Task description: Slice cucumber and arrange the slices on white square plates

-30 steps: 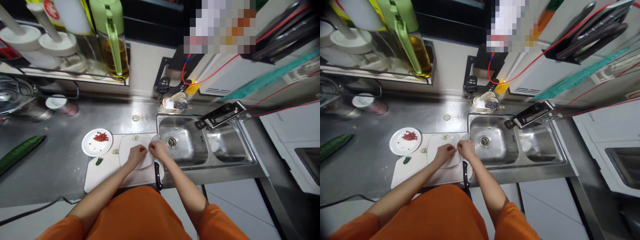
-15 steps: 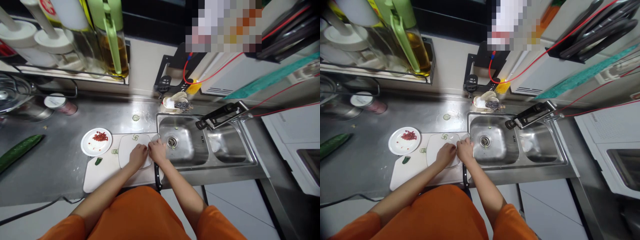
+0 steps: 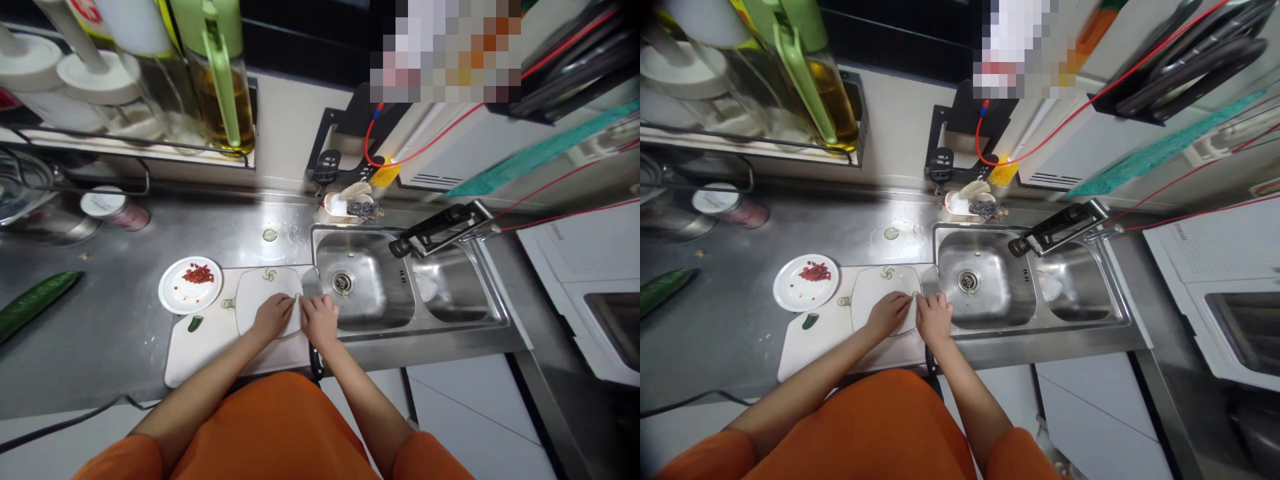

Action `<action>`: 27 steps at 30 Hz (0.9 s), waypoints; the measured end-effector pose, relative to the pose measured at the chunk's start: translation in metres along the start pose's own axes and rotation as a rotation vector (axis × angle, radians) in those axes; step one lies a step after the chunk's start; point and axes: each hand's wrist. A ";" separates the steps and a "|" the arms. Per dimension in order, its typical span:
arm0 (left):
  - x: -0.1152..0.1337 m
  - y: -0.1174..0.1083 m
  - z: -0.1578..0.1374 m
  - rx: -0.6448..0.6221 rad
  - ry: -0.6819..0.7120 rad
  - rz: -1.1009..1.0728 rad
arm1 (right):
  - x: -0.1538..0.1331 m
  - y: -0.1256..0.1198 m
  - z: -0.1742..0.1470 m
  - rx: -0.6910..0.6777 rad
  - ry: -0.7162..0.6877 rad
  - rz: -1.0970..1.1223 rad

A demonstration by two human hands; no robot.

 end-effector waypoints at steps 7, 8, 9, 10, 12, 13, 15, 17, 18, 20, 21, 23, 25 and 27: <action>-0.002 0.005 -0.002 0.004 0.096 0.086 | -0.006 0.013 -0.004 -0.074 -0.009 -0.085; -0.001 0.005 -0.002 -0.008 0.096 0.100 | -0.006 0.013 -0.004 -0.076 -0.009 -0.089; 0.000 0.005 -0.002 -0.021 0.091 0.115 | -0.006 0.013 -0.004 -0.076 -0.008 -0.093; 0.001 0.004 -0.002 -0.036 0.081 0.130 | -0.007 0.014 -0.004 -0.076 -0.006 -0.096; 0.003 0.003 -0.002 -0.066 0.056 0.158 | -0.008 0.014 -0.004 -0.080 -0.002 -0.103; 0.004 0.003 -0.002 -0.079 0.044 0.168 | -0.008 0.014 -0.004 -0.085 0.001 -0.108; 0.006 0.002 -0.001 -0.096 0.024 0.175 | -0.009 0.013 -0.004 -0.098 0.003 -0.115; 0.008 0.001 -0.001 -0.101 0.013 0.171 | -0.010 0.013 -0.004 -0.106 0.002 -0.116; 0.008 0.001 -0.001 -0.101 0.009 0.169 | -0.010 0.013 -0.003 -0.107 0.002 -0.113; 0.010 0.000 -0.001 -0.100 -0.002 0.169 | -0.011 0.013 -0.003 -0.105 0.004 -0.105; 0.011 0.000 -0.001 -0.101 -0.008 0.172 | -0.011 0.013 -0.003 -0.105 0.006 -0.102; 0.012 -0.001 -0.001 -0.107 -0.022 0.181 | -0.011 0.012 -0.002 -0.111 0.011 -0.101; 0.013 -0.001 -0.001 -0.118 -0.032 0.192 | -0.012 0.012 -0.002 -0.115 0.014 -0.102; 0.013 -0.001 -0.001 -0.125 -0.035 0.198 | -0.012 0.012 -0.001 -0.112 0.015 -0.099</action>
Point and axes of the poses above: each hand's wrist, its own z-axis towards the middle knuckle, its own y-axis out of the palm, x = y × z, and after that the axes turned 11 degrees about -x, right-handed
